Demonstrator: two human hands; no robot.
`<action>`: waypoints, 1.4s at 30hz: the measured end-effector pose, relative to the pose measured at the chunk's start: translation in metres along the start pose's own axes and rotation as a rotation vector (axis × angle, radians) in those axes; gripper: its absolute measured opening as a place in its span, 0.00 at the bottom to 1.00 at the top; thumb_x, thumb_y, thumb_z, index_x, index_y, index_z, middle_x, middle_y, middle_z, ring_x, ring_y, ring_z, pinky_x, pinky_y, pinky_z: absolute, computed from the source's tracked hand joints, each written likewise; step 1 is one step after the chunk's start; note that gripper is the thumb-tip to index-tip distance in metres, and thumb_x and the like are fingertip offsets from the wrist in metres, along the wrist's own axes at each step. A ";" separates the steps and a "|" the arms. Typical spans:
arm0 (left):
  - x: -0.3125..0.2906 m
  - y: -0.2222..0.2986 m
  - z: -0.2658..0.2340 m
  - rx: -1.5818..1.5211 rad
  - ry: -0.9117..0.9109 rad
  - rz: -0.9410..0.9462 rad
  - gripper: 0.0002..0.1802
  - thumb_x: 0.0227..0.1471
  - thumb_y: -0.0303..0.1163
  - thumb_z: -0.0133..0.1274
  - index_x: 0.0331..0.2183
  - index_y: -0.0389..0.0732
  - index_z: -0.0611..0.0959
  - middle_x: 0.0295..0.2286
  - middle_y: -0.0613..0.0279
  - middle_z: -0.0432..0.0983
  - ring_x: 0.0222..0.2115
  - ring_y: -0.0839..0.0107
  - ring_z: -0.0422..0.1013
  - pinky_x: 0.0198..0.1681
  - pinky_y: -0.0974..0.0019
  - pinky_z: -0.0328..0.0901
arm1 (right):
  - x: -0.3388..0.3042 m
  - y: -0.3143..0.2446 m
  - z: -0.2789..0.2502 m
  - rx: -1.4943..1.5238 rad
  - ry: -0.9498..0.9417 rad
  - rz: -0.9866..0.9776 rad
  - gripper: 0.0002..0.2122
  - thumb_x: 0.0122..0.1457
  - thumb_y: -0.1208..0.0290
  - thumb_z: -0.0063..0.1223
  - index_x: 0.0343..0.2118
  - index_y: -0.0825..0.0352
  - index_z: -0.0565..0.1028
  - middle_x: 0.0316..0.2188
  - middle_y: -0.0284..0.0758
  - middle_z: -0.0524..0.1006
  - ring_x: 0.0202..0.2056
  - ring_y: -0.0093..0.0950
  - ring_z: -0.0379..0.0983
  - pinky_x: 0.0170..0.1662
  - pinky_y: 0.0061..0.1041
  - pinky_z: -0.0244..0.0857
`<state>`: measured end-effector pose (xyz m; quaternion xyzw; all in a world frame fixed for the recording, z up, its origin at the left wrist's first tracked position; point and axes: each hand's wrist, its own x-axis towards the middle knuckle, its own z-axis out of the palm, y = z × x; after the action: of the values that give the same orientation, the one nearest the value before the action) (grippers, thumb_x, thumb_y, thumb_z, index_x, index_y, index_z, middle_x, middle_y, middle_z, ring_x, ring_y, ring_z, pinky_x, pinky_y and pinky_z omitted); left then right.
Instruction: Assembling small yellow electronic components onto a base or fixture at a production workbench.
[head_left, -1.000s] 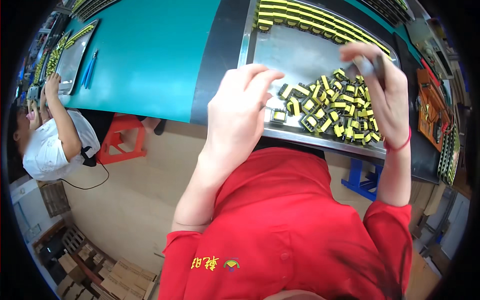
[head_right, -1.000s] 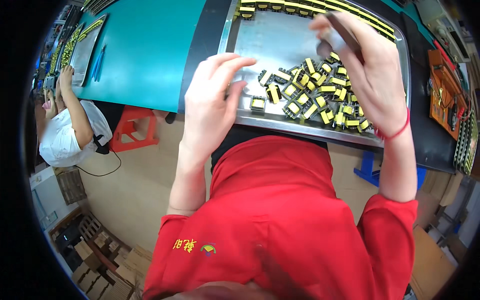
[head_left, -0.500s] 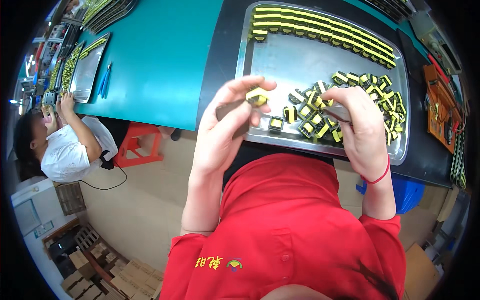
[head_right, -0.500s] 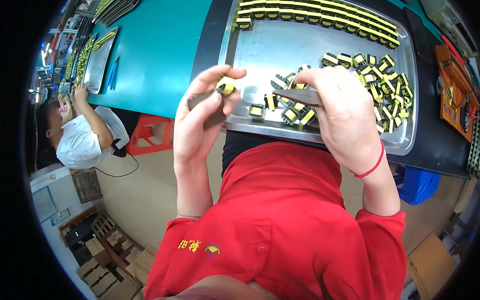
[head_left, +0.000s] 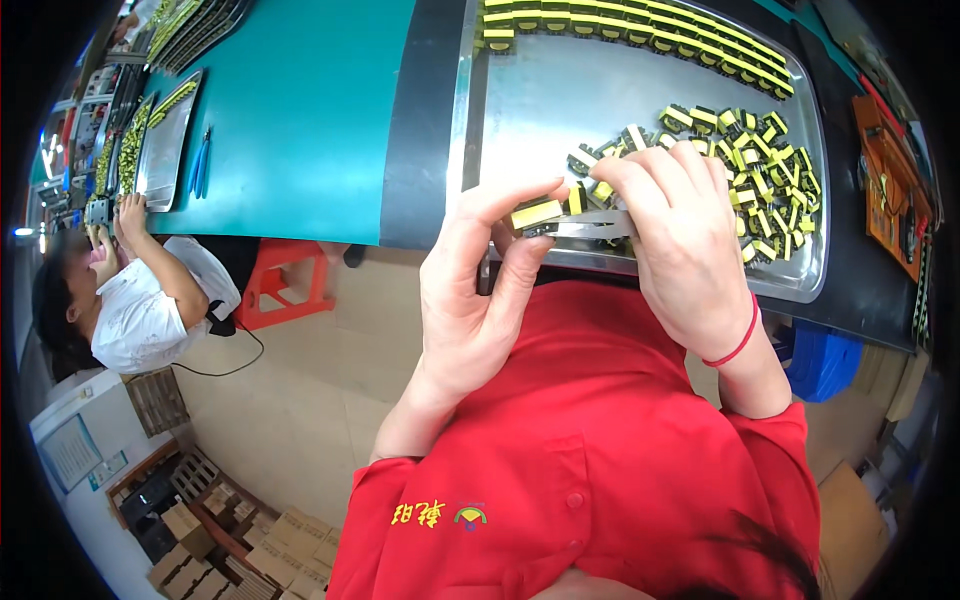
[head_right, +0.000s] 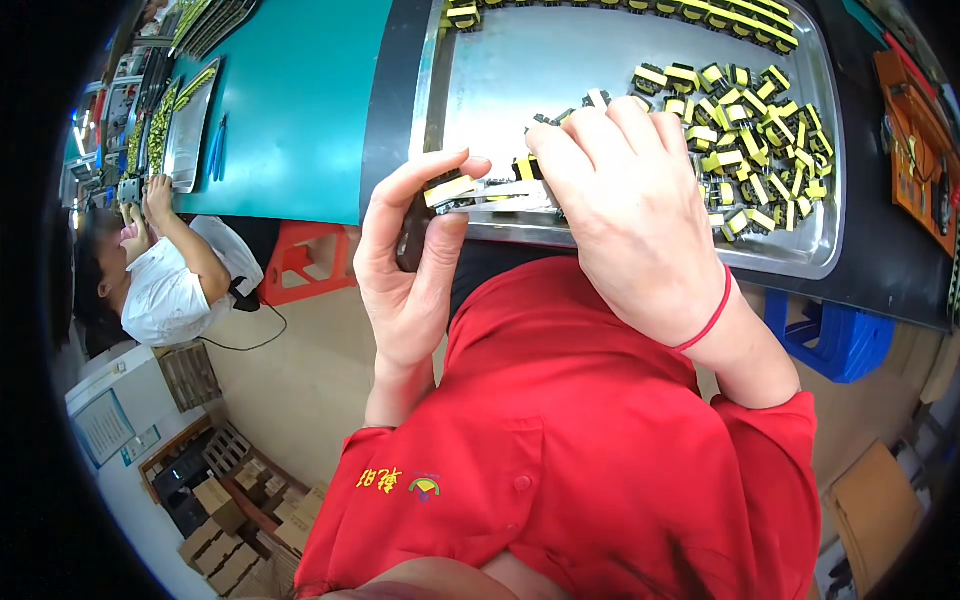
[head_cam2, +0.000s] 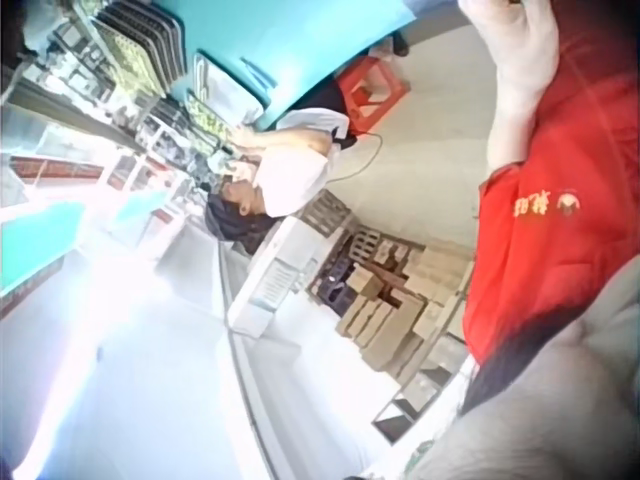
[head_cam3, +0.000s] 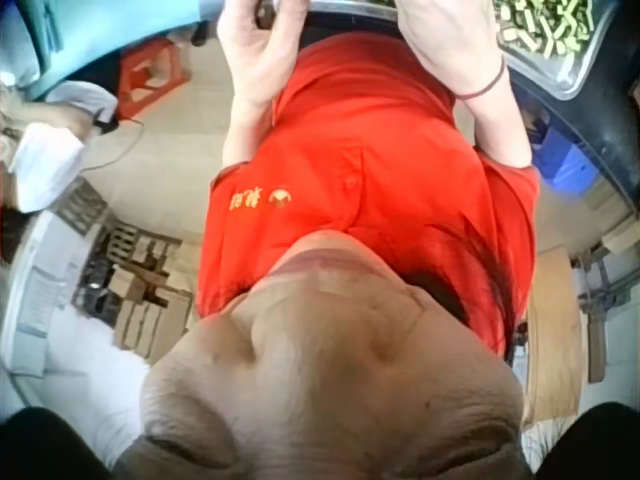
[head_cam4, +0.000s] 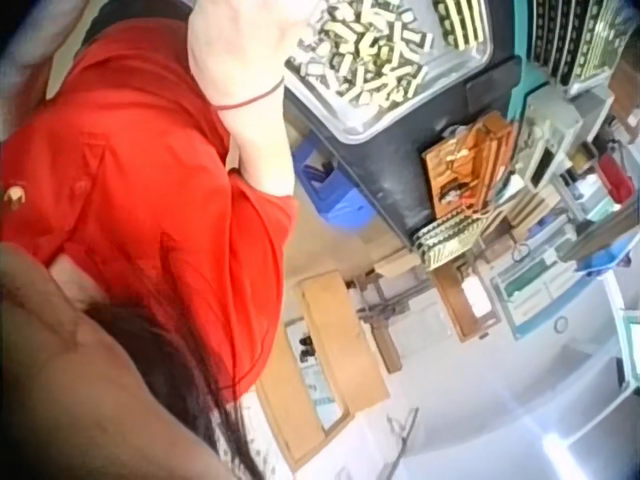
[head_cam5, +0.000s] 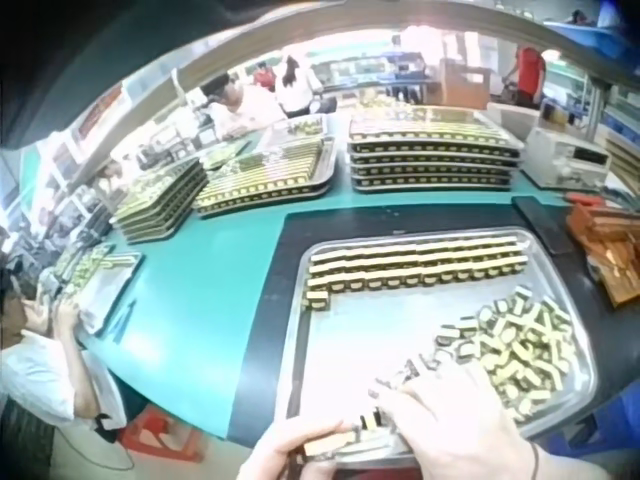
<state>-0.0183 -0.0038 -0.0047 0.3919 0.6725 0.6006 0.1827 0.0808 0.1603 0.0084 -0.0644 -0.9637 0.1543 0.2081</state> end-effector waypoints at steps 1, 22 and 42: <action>-0.001 0.000 0.000 -0.002 0.000 -0.004 0.17 0.59 0.22 0.46 0.51 0.33 0.71 0.43 0.57 0.74 0.47 0.73 0.69 0.52 0.71 0.61 | -0.001 0.001 0.001 0.010 -0.001 -0.003 0.16 0.45 0.84 0.50 0.40 0.66 0.72 0.32 0.37 0.71 0.35 0.36 0.66 0.40 0.32 0.57; -0.001 0.006 0.005 -0.148 -0.005 -0.139 0.18 0.64 0.35 0.40 0.50 0.33 0.70 0.32 0.62 0.71 0.33 0.77 0.67 0.41 0.76 0.62 | -0.009 0.003 0.000 -0.079 0.015 -0.008 0.16 0.44 0.84 0.50 0.39 0.67 0.73 0.30 0.37 0.71 0.33 0.36 0.66 0.39 0.32 0.59; -0.008 0.018 -0.001 -0.284 -0.007 -0.320 0.10 0.63 0.28 0.39 0.42 0.38 0.73 0.32 0.69 0.65 0.27 0.86 0.56 0.32 0.79 0.55 | -0.011 -0.001 0.005 -0.038 0.055 -0.090 0.16 0.41 0.83 0.53 0.37 0.68 0.75 0.24 0.35 0.70 0.27 0.35 0.65 0.30 0.31 0.60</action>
<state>-0.0083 -0.0115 0.0109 0.2524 0.6341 0.6514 0.3315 0.0884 0.1555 0.0003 -0.0292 -0.9623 0.1244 0.2399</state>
